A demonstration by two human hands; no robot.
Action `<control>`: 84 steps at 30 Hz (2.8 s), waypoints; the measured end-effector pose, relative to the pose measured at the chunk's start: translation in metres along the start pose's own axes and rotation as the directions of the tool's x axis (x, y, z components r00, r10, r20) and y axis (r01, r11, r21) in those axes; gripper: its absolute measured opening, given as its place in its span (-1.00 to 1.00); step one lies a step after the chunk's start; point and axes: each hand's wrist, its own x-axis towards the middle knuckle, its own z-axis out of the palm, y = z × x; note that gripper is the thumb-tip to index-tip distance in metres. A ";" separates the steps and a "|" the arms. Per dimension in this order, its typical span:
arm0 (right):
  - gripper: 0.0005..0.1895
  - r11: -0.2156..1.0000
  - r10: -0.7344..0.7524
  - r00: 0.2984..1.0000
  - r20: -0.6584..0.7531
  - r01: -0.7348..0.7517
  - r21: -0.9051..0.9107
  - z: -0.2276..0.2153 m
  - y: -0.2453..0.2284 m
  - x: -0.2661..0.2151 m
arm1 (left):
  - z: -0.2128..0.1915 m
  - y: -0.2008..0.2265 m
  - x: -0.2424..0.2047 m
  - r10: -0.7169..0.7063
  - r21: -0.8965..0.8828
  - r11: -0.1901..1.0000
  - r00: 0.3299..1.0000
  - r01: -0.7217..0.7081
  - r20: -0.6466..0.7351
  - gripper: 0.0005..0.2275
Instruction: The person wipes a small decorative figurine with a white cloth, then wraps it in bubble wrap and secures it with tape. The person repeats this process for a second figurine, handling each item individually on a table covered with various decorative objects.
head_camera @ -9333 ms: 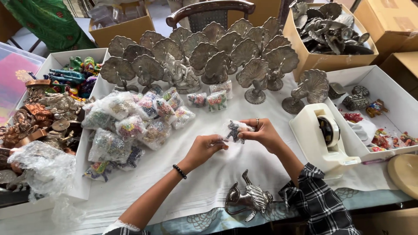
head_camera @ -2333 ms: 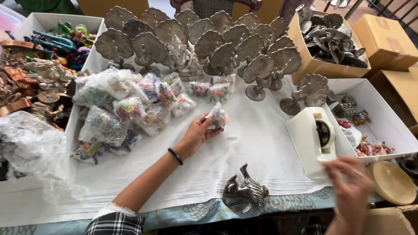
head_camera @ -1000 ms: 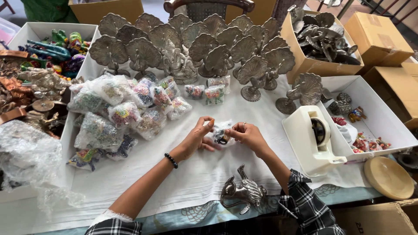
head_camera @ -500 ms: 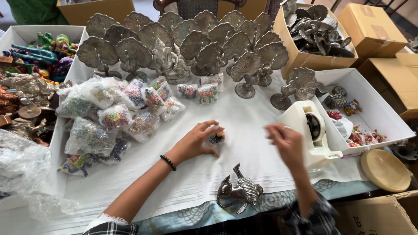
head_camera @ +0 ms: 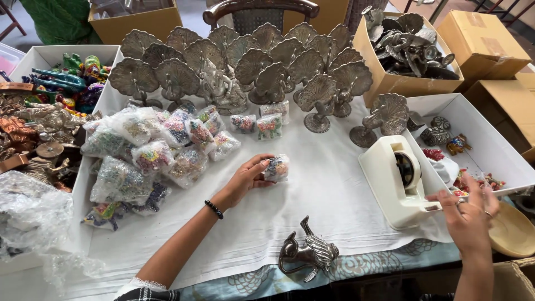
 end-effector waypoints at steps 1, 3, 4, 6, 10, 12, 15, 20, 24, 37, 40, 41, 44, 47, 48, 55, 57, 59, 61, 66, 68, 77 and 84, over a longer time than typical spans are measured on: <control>-0.38 0.989 -0.025 0.999 0.039 0.019 0.147 -0.002 -0.008 0.001 | 0.002 0.001 0.001 0.003 0.030 1.000 1.000 -0.003 -0.016 -0.56; -0.43 0.958 -0.048 0.996 0.081 0.023 0.287 -0.005 -0.019 -0.001 | 0.008 0.003 0.000 -0.004 0.056 0.998 1.000 0.005 -0.029 -0.55; -0.45 0.973 -0.036 0.997 0.074 0.018 0.229 -0.005 -0.023 -0.001 | 0.012 0.005 0.001 -0.008 0.096 0.995 0.998 0.014 -0.065 -0.54; -0.46 0.986 -0.023 0.997 0.069 0.011 0.167 -0.005 -0.021 0.000 | 0.016 0.005 0.004 -0.012 0.133 0.991 0.995 0.026 -0.100 -0.54; -0.68 0.732 -0.002 0.989 0.148 -0.100 0.674 -0.009 -0.014 0.002 | 0.015 0.002 0.005 0.046 0.176 0.984 0.988 -0.019 -0.147 -0.59; -0.53 0.476 0.078 0.970 0.232 -0.241 0.846 -0.020 -0.022 -0.002 | 0.014 0.000 0.004 0.108 0.228 0.971 0.986 -0.078 -0.124 -0.62; -0.84 0.521 -0.080 0.994 0.074 -0.022 0.853 -0.030 -0.024 -0.015 | 0.014 -0.004 0.001 0.428 0.526 0.769 0.904 -0.363 -0.003 -0.69; -0.65 0.575 0.111 0.986 0.128 -0.169 0.801 -0.021 0.015 -0.044 | 0.034 0.018 -0.016 0.628 0.759 0.474 0.776 -0.446 0.064 -0.70; -0.84 0.795 0.209 0.961 0.184 -0.276 0.540 -0.023 0.003 -0.051 | 0.029 0.009 -0.014 0.653 0.794 0.404 0.751 -0.455 0.098 -0.72; -0.76 0.574 -0.818 0.572 0.051 0.812 0.108 -0.008 -0.242 -0.022 | 0.055 0.036 -0.006 0.607 0.792 0.357 0.768 -0.495 0.206 -0.85; -0.73 0.441 -0.894 0.432 0.117 0.895 0.072 0.020 -0.272 -0.009 | 0.055 0.039 -0.003 0.606 0.799 0.347 0.767 -0.491 0.209 -0.84; -0.73 0.395 -0.912 0.388 0.134 0.918 0.029 0.028 -0.278 -0.007 | 0.054 0.040 -0.002 0.609 0.798 0.348 0.766 -0.491 0.206 -0.84; -0.74 0.315 -0.926 0.336 0.173 0.939 -0.138 0.039 -0.285 -0.003 | 0.055 0.043 -0.005 0.600 0.788 0.372 0.775 -0.491 0.200 -0.87; -0.76 0.244 -0.939 0.299 0.171 0.928 -0.283 0.042 -0.289 0.005 | 0.053 0.037 -0.003 0.600 0.792 0.348 0.768 -0.502 0.223 -0.86; -0.76 0.241 -0.939 0.296 0.173 0.929 -0.281 0.041 -0.291 0.007 | 0.053 0.036 -0.004 0.601 0.792 0.350 0.768 -0.500 0.220 -0.86; -0.81 0.108 -0.937 0.212 0.278 0.931 -0.347 0.036 -0.304 0.017 | 0.050 0.031 -0.010 0.583 0.784 0.284 0.748 -0.552 0.316 -0.79; -0.76 0.118 -0.932 0.214 0.291 0.942 -0.315 0.036 -0.310 0.024 | 0.049 0.032 -0.010 0.585 0.773 0.270 0.735 -0.574 0.342 -0.78; -0.63 0.140 -0.903 0.204 0.377 0.972 -0.191 0.039 -0.317 0.029 | 0.048 0.031 -0.014 0.570 0.750 0.262 0.724 -0.607 0.387 -0.78; -0.61 0.150 -0.888 0.209 0.409 0.974 -0.172 0.049 -0.320 0.047 | 0.046 0.009 -0.015 0.583 0.724 0.206 0.677 -0.658 0.449 -0.80; -0.61 0.235 -0.830 0.256 0.495 0.966 -0.106 0.083 -0.317 0.075 | 0.047 0.000 -0.024 0.603 0.649 0.063 0.547 -0.759 0.581 -0.85; -0.68 0.366 -0.821 0.281 0.498 0.927 0.081 0.109 -0.300 0.078 | 0.044 0.009 -0.026 0.606 0.663 0.199 0.623 -0.721 0.496 -0.86; -0.25 0.689 -0.715 0.499 0.490 0.380 0.618 0.088 -0.249 0.040 | 0.039 -0.005 -0.022 0.655 0.677 0.305 0.664 -0.670 0.362 -0.88; -0.30 0.601 -0.769 0.511 0.384 0.374 0.706 0.124 -0.234 0.016 | 0.040 -0.013 -0.022 0.652 0.732 0.308 0.695 -0.608 0.303 -0.88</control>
